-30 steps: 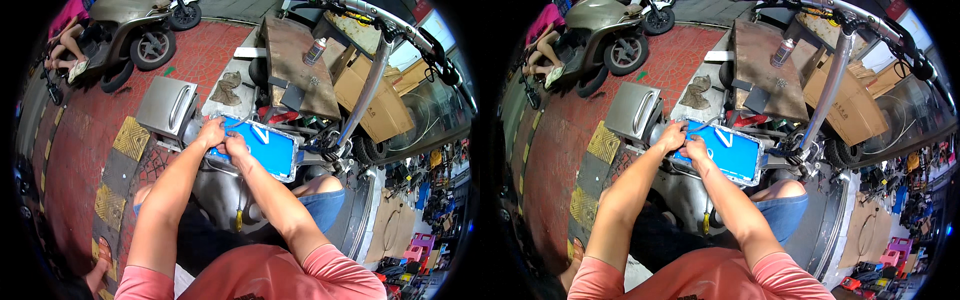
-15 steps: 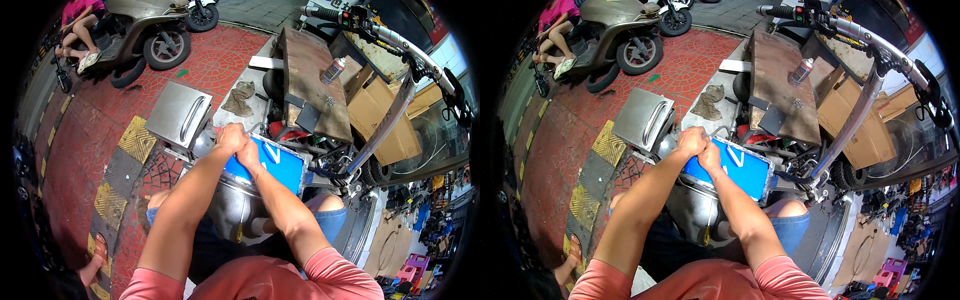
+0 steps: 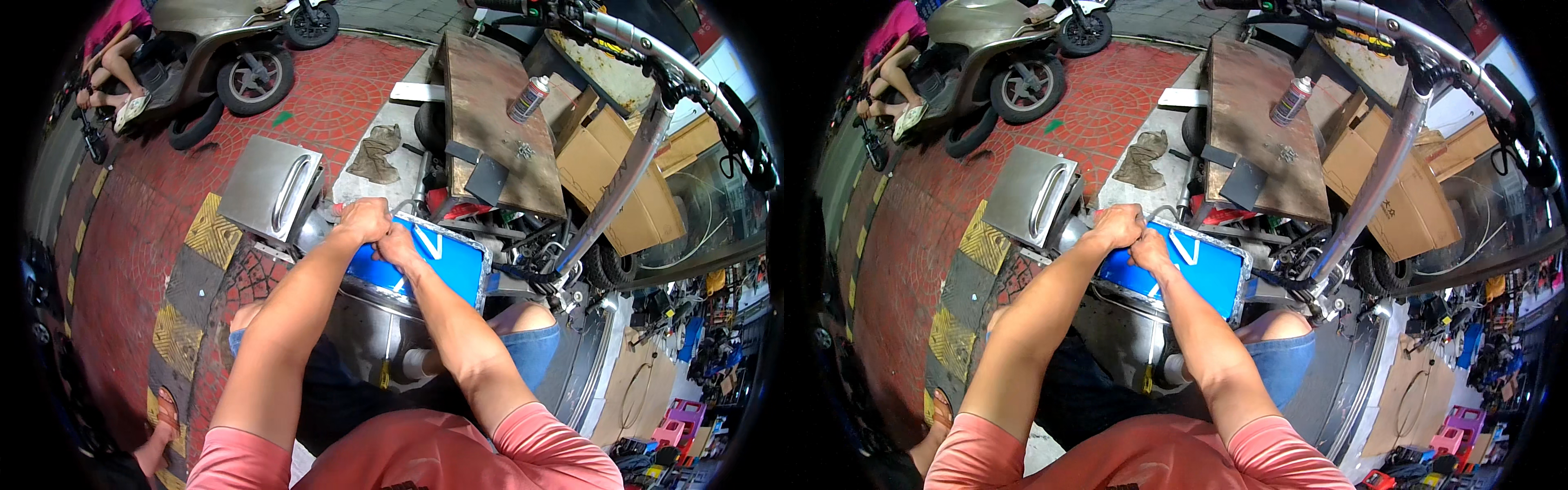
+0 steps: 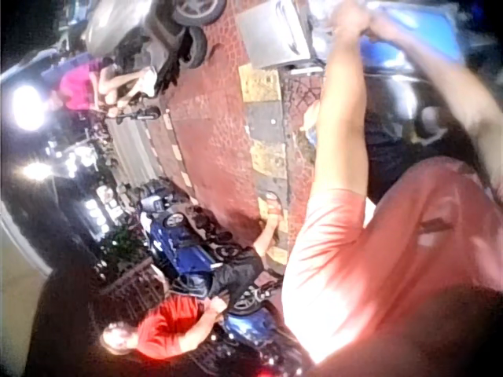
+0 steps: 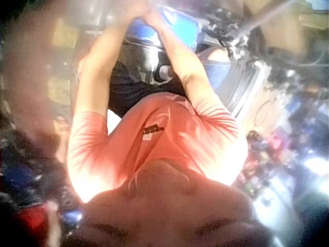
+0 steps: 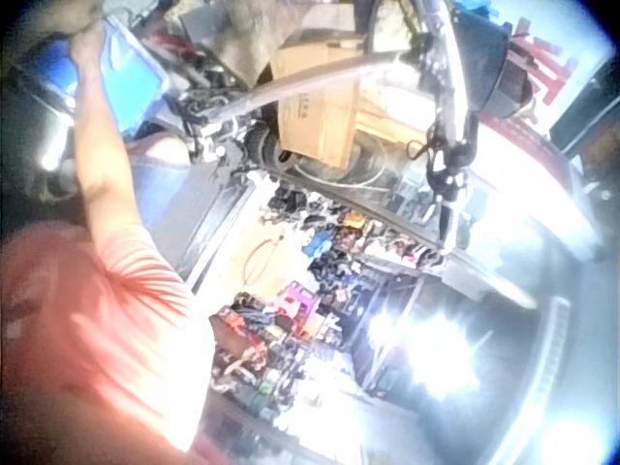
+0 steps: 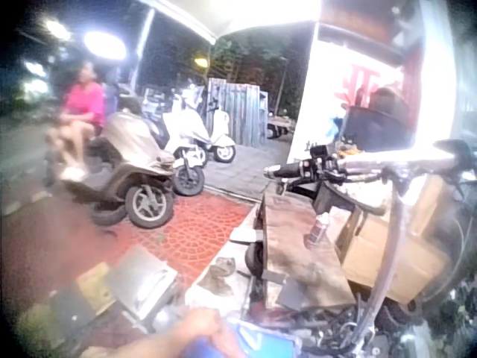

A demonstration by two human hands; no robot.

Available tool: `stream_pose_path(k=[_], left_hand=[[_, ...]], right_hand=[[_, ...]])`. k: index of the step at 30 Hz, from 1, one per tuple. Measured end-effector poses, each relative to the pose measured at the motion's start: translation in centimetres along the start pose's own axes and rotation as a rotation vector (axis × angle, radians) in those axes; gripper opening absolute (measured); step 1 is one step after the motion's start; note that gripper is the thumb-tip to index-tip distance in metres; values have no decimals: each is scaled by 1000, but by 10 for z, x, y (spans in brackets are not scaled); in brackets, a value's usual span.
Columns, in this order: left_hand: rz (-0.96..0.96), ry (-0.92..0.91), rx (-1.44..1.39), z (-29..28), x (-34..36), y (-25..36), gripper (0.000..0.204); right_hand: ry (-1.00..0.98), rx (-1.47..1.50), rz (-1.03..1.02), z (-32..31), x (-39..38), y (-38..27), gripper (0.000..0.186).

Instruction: The person sits on the floor and works on the rear storage compartment of a scooter. They use a yellow utility knife to cut and trim a blue foam insert inside the compartment. They also handle a black plastic cover and a metal plate, fitting them into the compartment.

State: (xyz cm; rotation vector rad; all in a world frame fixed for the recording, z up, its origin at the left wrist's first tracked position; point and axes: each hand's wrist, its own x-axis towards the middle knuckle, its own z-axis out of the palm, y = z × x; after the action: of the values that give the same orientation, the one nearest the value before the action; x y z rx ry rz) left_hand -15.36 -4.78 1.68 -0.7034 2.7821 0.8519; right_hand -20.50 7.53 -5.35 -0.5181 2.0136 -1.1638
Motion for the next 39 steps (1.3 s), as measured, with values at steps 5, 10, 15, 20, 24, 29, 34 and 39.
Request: stream_pose_path(k=[5, 10, 15, 20, 24, 29, 34, 39], left_hand=[[-83, 82, -81, 29, 24, -16, 46], [-175, -70, -404, 40, 46, -39, 53], [-41, -64, -291, 43, 44, -39, 54], [-30, 128, -350, 59, 44, -59, 50], [-6, 113, -586, 70, 41, -75, 40], [-77, 48, -741, 73, 46, -65, 43], [-137, 52, -793, 81, 54, -84, 42], [-107, 49, -740, 74, 48, -66, 39]], right_hand=[[-73, 285, 75, -6, 9, 16, 16], [-67, 314, 76, -4, 3, 12, 13], [-88, 321, 59, -10, 5, 20, 12], [-152, 438, 29, -14, 6, 23, 20], [-117, 562, -3, -13, 4, 18, 19], [-48, 713, 52, -20, 12, 26, 16], [-129, 488, 60, -17, 3, 12, 26], [-13, 114, -25, -11, -5, 4, 33]])
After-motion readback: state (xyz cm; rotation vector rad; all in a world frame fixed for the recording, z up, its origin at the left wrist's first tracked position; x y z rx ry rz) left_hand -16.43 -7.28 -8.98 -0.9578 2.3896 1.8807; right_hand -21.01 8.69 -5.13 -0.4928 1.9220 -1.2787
